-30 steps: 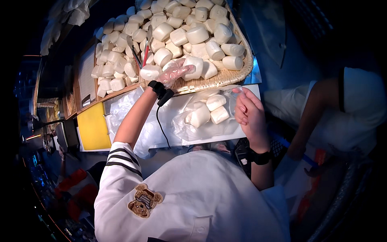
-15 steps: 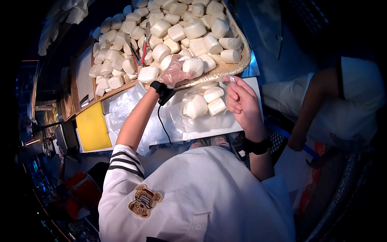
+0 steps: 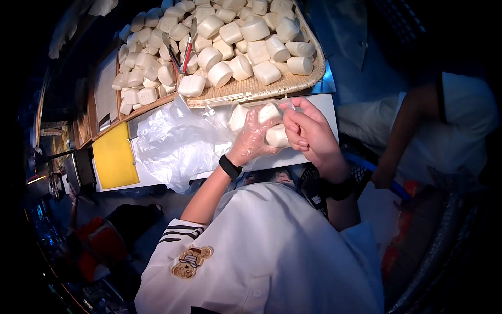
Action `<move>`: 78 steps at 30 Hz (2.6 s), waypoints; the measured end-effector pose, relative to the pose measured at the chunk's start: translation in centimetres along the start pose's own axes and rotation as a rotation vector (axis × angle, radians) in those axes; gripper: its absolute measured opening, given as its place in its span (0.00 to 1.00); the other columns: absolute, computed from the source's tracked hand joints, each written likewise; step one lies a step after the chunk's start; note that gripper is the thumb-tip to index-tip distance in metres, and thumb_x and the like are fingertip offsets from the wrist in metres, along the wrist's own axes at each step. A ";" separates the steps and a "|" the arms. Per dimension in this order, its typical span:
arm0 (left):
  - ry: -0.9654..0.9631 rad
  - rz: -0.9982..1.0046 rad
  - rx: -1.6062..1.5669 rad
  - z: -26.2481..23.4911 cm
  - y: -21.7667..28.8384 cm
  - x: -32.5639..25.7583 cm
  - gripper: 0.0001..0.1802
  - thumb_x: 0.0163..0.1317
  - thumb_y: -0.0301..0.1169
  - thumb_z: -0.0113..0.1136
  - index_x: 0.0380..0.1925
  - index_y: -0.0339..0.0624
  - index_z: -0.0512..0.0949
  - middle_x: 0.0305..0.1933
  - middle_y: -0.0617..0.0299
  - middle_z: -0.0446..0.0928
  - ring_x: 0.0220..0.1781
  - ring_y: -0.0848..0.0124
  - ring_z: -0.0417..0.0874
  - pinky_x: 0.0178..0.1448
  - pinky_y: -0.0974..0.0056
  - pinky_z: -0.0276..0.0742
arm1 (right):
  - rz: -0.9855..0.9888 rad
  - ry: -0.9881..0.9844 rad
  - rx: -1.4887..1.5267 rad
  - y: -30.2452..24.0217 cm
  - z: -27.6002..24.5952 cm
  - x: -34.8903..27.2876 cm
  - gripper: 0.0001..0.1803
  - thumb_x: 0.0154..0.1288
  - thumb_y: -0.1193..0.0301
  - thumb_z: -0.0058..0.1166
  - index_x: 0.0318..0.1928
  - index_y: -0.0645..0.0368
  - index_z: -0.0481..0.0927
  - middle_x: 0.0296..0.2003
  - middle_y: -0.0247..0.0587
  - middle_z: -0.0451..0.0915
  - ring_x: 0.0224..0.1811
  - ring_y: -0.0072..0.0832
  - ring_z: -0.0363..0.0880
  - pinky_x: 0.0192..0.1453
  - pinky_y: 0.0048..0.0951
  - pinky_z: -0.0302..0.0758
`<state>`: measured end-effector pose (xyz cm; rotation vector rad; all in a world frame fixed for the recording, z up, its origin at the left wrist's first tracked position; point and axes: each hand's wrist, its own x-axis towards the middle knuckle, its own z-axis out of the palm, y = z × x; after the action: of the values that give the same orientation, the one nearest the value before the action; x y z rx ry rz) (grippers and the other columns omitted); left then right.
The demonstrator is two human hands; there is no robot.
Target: The person wears a plastic glove and uses tongs to pick up small white bun-like food items from a large basket and places them into a clear plastic bag.
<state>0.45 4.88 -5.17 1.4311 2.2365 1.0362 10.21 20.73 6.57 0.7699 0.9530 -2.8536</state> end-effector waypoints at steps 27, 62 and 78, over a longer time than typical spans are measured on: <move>0.072 -0.618 -0.248 -0.1 -6.0 -4.4 0.27 0.65 0.47 0.59 0.48 0.30 0.72 0.34 0.55 0.77 0.39 0.66 0.78 0.47 0.63 0.74 | -0.232 0.190 0.035 0.9 -5.0 -2.8 0.11 0.73 0.75 0.41 0.53 0.61 0.63 0.24 0.29 0.64 0.16 0.12 0.54 0.17 0.15 0.51; 0.515 -0.618 -1.553 -8.7 -4.1 -6.8 0.09 0.72 0.38 0.52 0.37 0.45 0.69 0.37 0.65 0.70 0.39 0.68 0.76 0.53 0.62 0.77 | -0.655 0.267 -1.432 9.2 -2.5 3.2 0.13 0.61 0.76 0.59 0.47 0.54 0.83 0.32 0.42 0.65 0.30 0.35 0.71 0.36 0.33 0.72; 0.470 -0.691 -1.710 -14.2 1.6 -7.8 0.24 0.70 0.31 0.53 0.61 0.27 0.65 0.38 0.65 0.73 0.33 0.76 0.65 0.49 0.69 0.69 | -0.247 0.083 -0.082 1.6 0.5 -1.7 0.08 0.68 0.79 0.41 0.47 0.60 0.65 0.24 0.26 0.60 0.19 0.11 0.53 0.22 0.15 0.50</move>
<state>-3.09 -7.44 4.85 -0.3033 0.9199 2.1115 11.74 18.94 6.78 0.8215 1.2504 -2.9838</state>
